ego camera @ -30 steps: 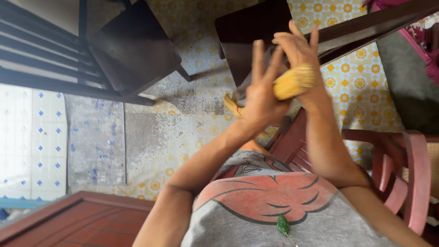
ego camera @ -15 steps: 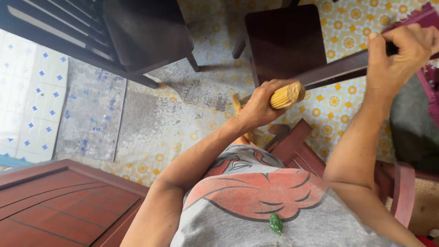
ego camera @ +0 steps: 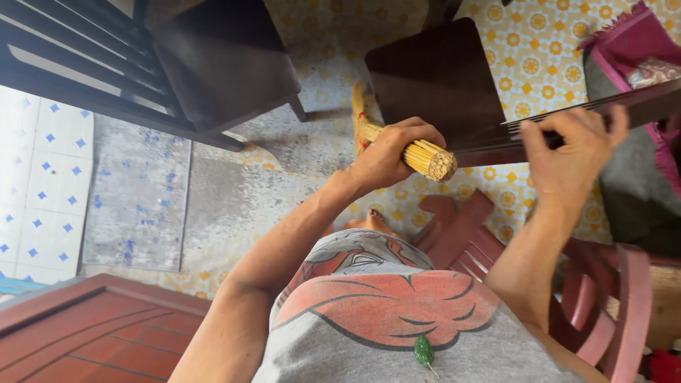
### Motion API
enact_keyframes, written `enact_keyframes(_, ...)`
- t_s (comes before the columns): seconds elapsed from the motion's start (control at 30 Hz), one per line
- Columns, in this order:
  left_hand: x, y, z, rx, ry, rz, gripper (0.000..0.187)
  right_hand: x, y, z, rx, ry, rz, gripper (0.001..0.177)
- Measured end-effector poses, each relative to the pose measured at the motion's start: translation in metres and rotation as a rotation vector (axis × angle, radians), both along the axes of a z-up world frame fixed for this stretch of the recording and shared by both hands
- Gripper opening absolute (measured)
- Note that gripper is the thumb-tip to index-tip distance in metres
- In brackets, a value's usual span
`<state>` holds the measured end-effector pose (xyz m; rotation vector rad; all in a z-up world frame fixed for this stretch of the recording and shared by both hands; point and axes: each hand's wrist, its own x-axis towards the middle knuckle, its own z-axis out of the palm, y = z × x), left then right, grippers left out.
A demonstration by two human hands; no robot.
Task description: The person sweeps the floor in several areas by hand using a small broom, moving chairs and reaching under a table, a desk, and a shoe rack.
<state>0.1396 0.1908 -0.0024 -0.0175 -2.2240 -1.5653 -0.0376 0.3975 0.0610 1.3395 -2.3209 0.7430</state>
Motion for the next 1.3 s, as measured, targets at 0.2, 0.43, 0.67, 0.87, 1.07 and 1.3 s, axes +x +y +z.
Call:
enact_keyframes(0.2,0.016,-0.065,-0.061,-0.445,-0.146,-0.213,0.028,0.116,-0.076,-0.051,0.044,-0.808,-0.183,0.02)
enact_keyframes(0.43,0.028,-0.129,-0.154,-1.099,-0.261,-0.371,0.047,0.147,-0.19,-0.177,-0.022,-1.833,-0.089,0.088)
enact_keyframes(0.67,-0.015,-0.222,-0.261,-0.727,-0.287,0.371,0.083,0.071,-0.293,-0.303,-0.302,-1.559,-0.277,0.092)
enact_keyframes(0.87,-0.036,-0.262,-0.335,-0.433,-0.28,0.485,0.067,-0.063,-0.386,-0.47,-0.477,-1.609,-0.3,0.023)
enact_keyframes(1.07,-0.044,-0.285,-0.382,-0.063,-0.223,0.666,0.059,-0.085,-0.578,-0.565,-0.224,-1.496,-0.272,0.03)
enact_keyframes(1.3,-0.051,-0.303,-0.415,0.149,-0.138,0.794,0.059,-0.052,-0.539,-0.563,-0.069,-1.326,0.396,0.015)
